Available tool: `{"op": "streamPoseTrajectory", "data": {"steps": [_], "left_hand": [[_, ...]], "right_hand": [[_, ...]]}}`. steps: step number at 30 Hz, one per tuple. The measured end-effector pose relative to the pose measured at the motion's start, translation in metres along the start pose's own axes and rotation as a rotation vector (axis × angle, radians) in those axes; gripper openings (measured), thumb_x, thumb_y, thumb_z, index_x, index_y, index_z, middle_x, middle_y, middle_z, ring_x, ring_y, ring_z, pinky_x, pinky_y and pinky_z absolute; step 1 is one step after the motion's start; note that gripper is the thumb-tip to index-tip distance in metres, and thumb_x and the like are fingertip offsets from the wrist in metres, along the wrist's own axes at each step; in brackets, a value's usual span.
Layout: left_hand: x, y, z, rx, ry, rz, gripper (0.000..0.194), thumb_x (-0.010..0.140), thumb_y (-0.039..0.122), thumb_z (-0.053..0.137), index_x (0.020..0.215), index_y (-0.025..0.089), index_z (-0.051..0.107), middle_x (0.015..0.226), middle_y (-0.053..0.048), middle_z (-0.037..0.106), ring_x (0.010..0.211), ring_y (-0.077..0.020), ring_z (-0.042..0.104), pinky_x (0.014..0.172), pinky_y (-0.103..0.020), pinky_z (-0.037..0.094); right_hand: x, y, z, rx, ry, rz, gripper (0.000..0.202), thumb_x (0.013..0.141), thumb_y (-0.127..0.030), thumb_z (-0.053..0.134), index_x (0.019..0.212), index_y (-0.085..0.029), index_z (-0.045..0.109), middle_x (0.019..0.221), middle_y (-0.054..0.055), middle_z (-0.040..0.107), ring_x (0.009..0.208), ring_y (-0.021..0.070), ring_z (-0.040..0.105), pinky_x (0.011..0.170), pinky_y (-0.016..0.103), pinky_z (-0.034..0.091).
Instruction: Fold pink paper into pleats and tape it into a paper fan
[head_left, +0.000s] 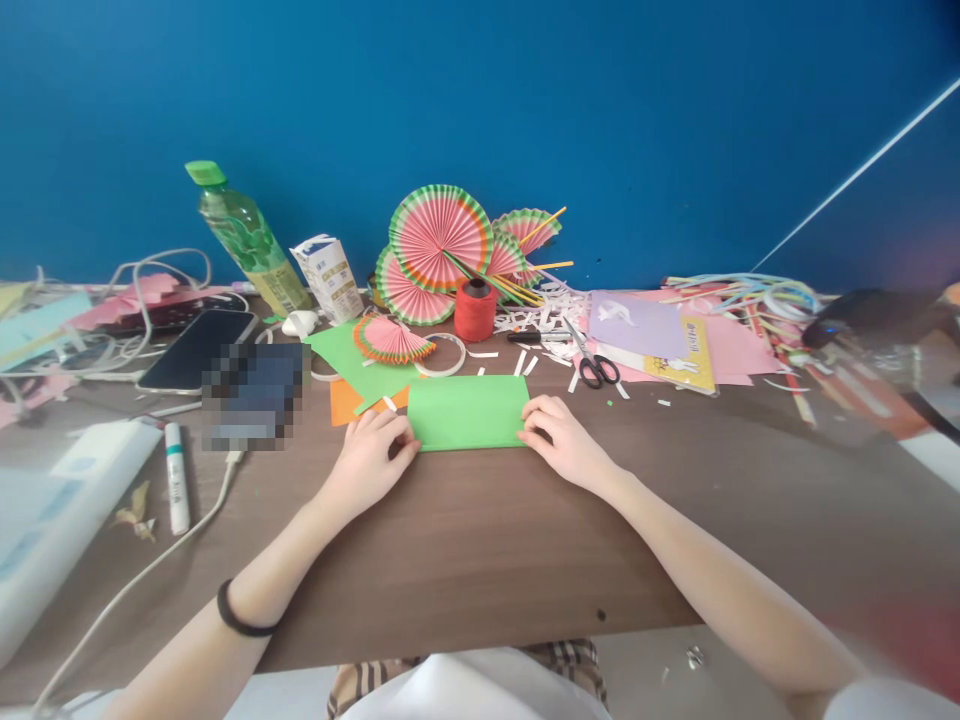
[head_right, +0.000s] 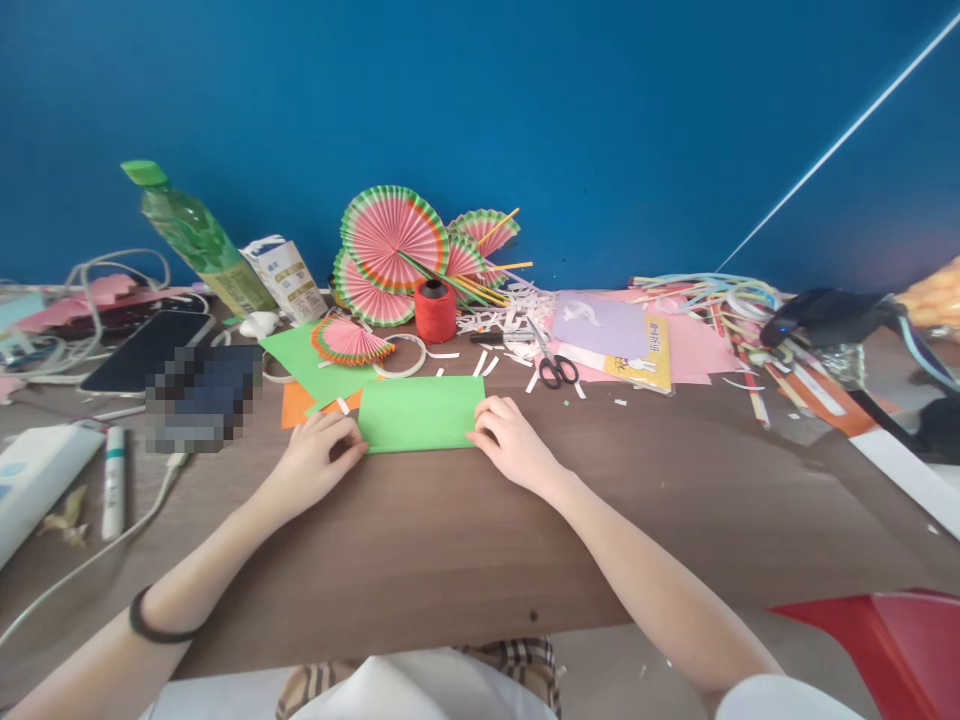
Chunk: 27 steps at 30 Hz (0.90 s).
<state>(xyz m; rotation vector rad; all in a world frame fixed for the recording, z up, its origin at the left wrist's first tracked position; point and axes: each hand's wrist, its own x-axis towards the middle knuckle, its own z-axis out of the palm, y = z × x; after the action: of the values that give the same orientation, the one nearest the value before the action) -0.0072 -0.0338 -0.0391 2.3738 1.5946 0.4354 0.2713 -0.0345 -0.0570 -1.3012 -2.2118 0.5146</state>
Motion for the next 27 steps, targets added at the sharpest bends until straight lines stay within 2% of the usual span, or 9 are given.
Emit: {"op": "streamPoseTrajectory", "data": {"steps": [7, 10, 12, 16, 18, 20, 23, 27], "left_hand": [[-0.001, 0.0, 0.004, 0.009, 0.038, -0.044, 0.011, 0.078, 0.025, 0.047, 0.068, 0.019, 0.045, 0.078, -0.003, 0.053, 0.079, -0.0203, 0.046, 0.072, -0.034, 0.036], [-0.001, 0.002, 0.004, 0.049, 0.046, -0.03, 0.003, 0.078, 0.022, 0.048, 0.076, 0.019, 0.048, 0.081, -0.004, 0.054, 0.079, -0.0207, 0.045, 0.072, -0.034, 0.036], [-0.001, 0.003, 0.005, 0.072, 0.047, 0.041, 0.008, 0.08, 0.017, 0.044, 0.082, 0.019, 0.052, 0.086, -0.005, 0.056, 0.083, -0.0214, 0.045, 0.074, -0.035, 0.036], [-0.001, 0.005, 0.008, 0.126, 0.005, 0.282, 0.042, 0.08, 0.002, 0.033, 0.102, 0.026, 0.059, 0.101, -0.004, 0.059, 0.092, -0.0217, 0.044, 0.079, -0.036, 0.033], [-0.001, 0.006, 0.009, 0.165, -0.027, 0.389, 0.057, 0.076, -0.004, 0.031, 0.113, 0.031, 0.057, 0.106, -0.003, 0.06, 0.095, -0.0213, 0.043, 0.081, -0.037, 0.032], [0.0, 0.007, 0.009, 0.203, -0.053, 0.454, 0.066, 0.073, -0.007, 0.031, 0.121, 0.035, 0.052, 0.109, -0.002, 0.059, 0.097, -0.0217, 0.043, 0.082, -0.037, 0.032], [0.0, 0.01, 0.008, 0.243, -0.059, 0.483, 0.069, 0.073, -0.007, 0.032, 0.124, 0.035, 0.05, 0.11, -0.002, 0.06, 0.098, -0.0219, 0.044, 0.081, -0.037, 0.033], [-0.001, 0.01, 0.008, 0.226, -0.036, 0.432, 0.056, 0.081, -0.001, 0.032, 0.117, 0.033, 0.058, 0.107, -0.002, 0.062, 0.096, -0.0207, 0.045, 0.079, -0.035, 0.035]], "right_hand": [[0.002, -0.001, 0.004, -0.009, 0.046, 0.042, 0.021, 0.083, -0.023, 0.052, 0.065, -0.02, 0.043, 0.099, 0.008, 0.048, 0.096, 0.0211, 0.049, 0.086, 0.039, 0.042], [0.003, -0.002, 0.004, -0.03, 0.04, 0.059, 0.01, 0.082, -0.021, 0.053, 0.074, -0.019, 0.047, 0.106, 0.01, 0.047, 0.098, 0.0214, 0.049, 0.085, 0.038, 0.042], [0.003, -0.003, 0.004, -0.074, 0.023, 0.034, 0.002, 0.083, -0.018, 0.051, 0.082, -0.018, 0.052, 0.108, 0.011, 0.048, 0.098, 0.0218, 0.049, 0.085, 0.038, 0.041], [0.003, -0.006, 0.006, -0.198, -0.097, -0.15, 0.038, 0.084, -0.002, 0.035, 0.103, -0.024, 0.06, 0.113, 0.009, 0.052, 0.101, 0.0217, 0.046, 0.082, 0.038, 0.038], [0.002, -0.007, 0.006, -0.248, -0.162, -0.252, 0.056, 0.08, 0.005, 0.032, 0.116, -0.03, 0.057, 0.118, 0.007, 0.051, 0.105, 0.0217, 0.043, 0.083, 0.038, 0.036], [0.002, -0.008, 0.006, -0.283, -0.21, -0.326, 0.065, 0.078, 0.008, 0.031, 0.123, -0.035, 0.052, 0.122, 0.006, 0.05, 0.108, 0.0218, 0.04, 0.086, 0.038, 0.035], [0.002, -0.008, 0.007, -0.302, -0.229, -0.361, 0.067, 0.078, 0.008, 0.032, 0.125, -0.036, 0.05, 0.12, 0.006, 0.051, 0.109, 0.0217, 0.04, 0.085, 0.038, 0.034], [0.001, -0.003, 0.008, -0.262, -0.123, -0.319, 0.052, 0.085, -0.001, 0.035, 0.114, -0.036, 0.06, 0.105, 0.007, 0.057, 0.101, 0.0206, 0.044, 0.077, 0.034, 0.036]]}}
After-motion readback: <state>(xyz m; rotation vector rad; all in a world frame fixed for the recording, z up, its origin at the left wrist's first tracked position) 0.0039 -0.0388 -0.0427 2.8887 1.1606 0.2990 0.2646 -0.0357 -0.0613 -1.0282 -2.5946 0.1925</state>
